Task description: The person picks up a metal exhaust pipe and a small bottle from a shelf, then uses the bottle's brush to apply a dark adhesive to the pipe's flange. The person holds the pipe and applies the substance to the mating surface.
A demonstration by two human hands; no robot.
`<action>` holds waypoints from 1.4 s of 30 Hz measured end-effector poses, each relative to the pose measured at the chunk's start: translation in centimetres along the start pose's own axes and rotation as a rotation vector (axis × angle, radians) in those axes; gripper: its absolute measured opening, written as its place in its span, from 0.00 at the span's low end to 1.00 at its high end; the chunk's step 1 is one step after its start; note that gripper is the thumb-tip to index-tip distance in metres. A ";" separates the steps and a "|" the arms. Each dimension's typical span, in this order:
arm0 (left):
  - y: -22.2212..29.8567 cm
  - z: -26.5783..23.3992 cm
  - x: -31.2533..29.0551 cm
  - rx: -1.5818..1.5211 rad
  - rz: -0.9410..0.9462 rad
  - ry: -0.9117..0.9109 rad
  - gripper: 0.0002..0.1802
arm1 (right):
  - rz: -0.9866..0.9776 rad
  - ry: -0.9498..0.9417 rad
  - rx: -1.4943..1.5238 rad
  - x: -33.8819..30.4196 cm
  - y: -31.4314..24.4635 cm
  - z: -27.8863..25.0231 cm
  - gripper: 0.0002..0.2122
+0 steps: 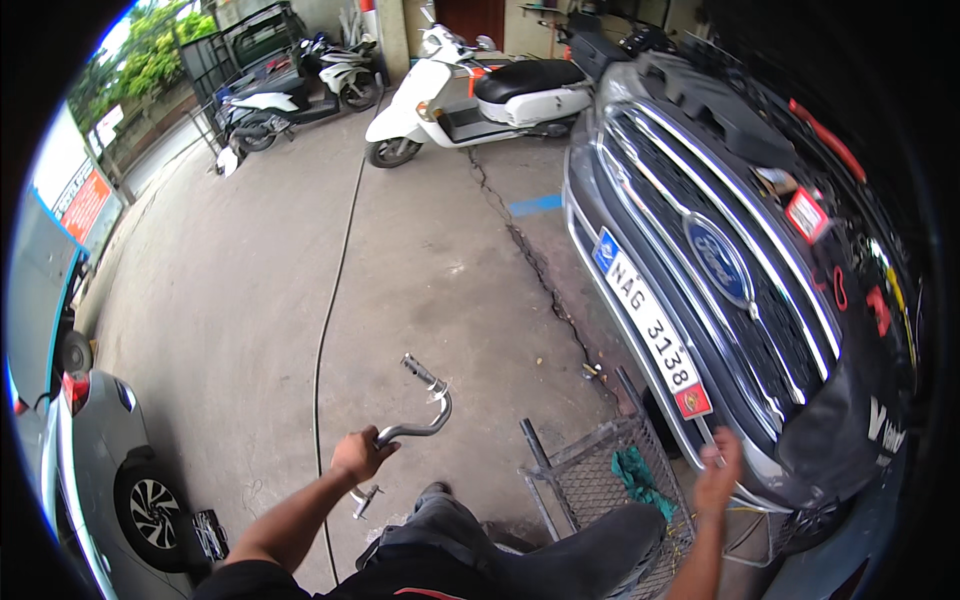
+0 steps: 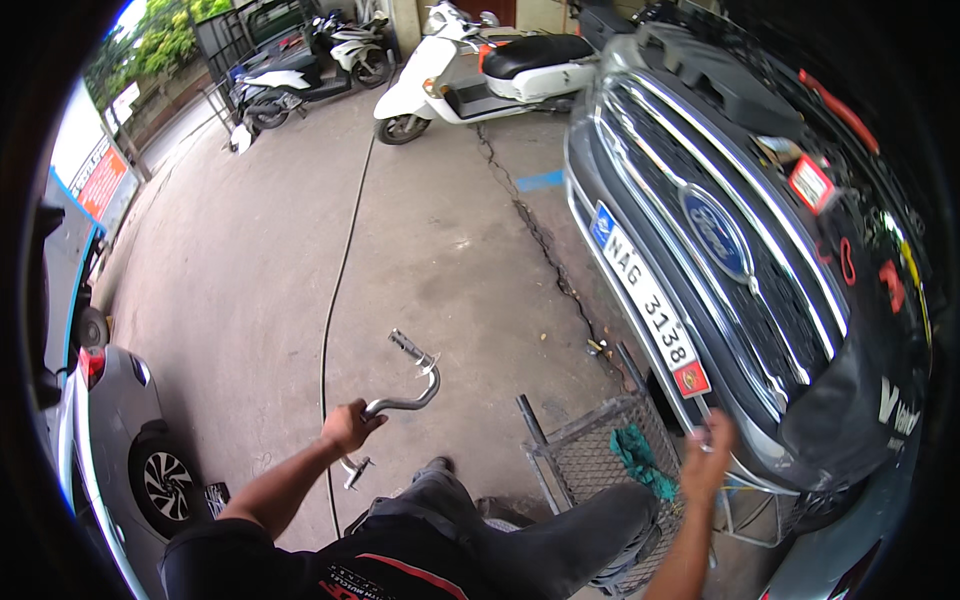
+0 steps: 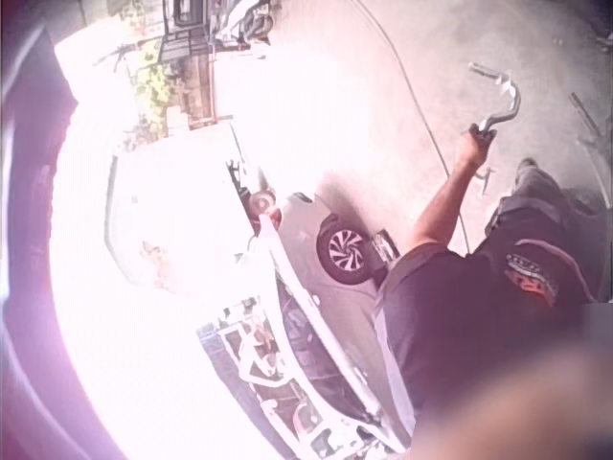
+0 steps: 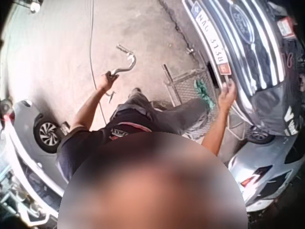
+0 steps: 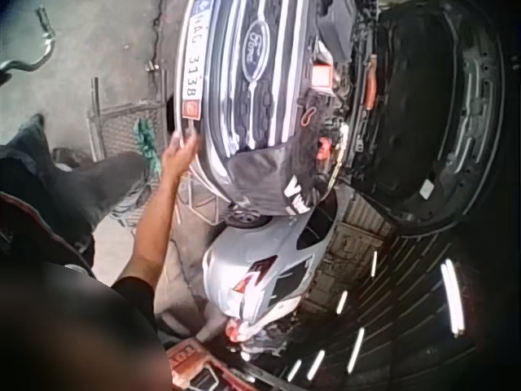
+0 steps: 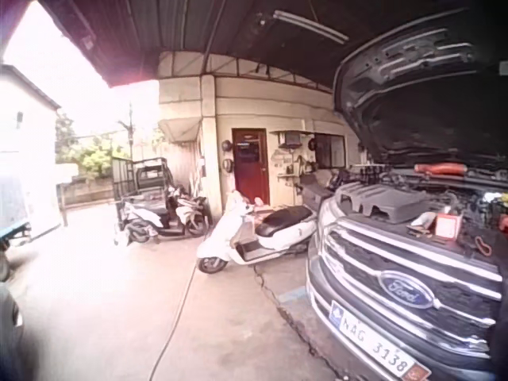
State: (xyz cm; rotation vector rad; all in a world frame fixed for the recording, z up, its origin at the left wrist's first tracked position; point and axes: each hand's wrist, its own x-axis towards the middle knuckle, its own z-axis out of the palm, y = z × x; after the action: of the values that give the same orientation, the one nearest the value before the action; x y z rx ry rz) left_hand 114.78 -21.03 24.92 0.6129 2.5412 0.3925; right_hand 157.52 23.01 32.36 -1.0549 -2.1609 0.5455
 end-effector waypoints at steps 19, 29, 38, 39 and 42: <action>-29.3 -37.0 27.9 -1.536 -0.053 0.748 0.21 | 0.221 -1.379 0.078 6.0 -37.6 63.7 0.19; -37.2 -53.5 51.2 -1.441 -0.469 1.089 0.13 | -0.531 -1.370 -0.097 38.5 -69.9 98.3 0.24; -49.2 -66.1 84.5 -1.315 -0.561 1.248 0.12 | -0.395 -1.407 -0.061 61.3 -85.7 132.9 0.20; -49.8 -69.1 89.9 -1.347 -0.545 1.188 0.13 | -0.263 -1.348 -0.126 64.5 -84.2 135.5 0.20; -50.5 -79.8 105.8 -1.385 -0.341 1.008 0.13 | 0.274 -1.175 -0.264 72.5 -76.7 139.5 0.20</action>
State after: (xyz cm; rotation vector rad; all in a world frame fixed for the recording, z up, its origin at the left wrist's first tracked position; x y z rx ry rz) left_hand -26.82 -25.09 30.79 -0.6983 2.1881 2.4151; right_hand -16.03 25.58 10.19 -1.3741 -3.1610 1.2659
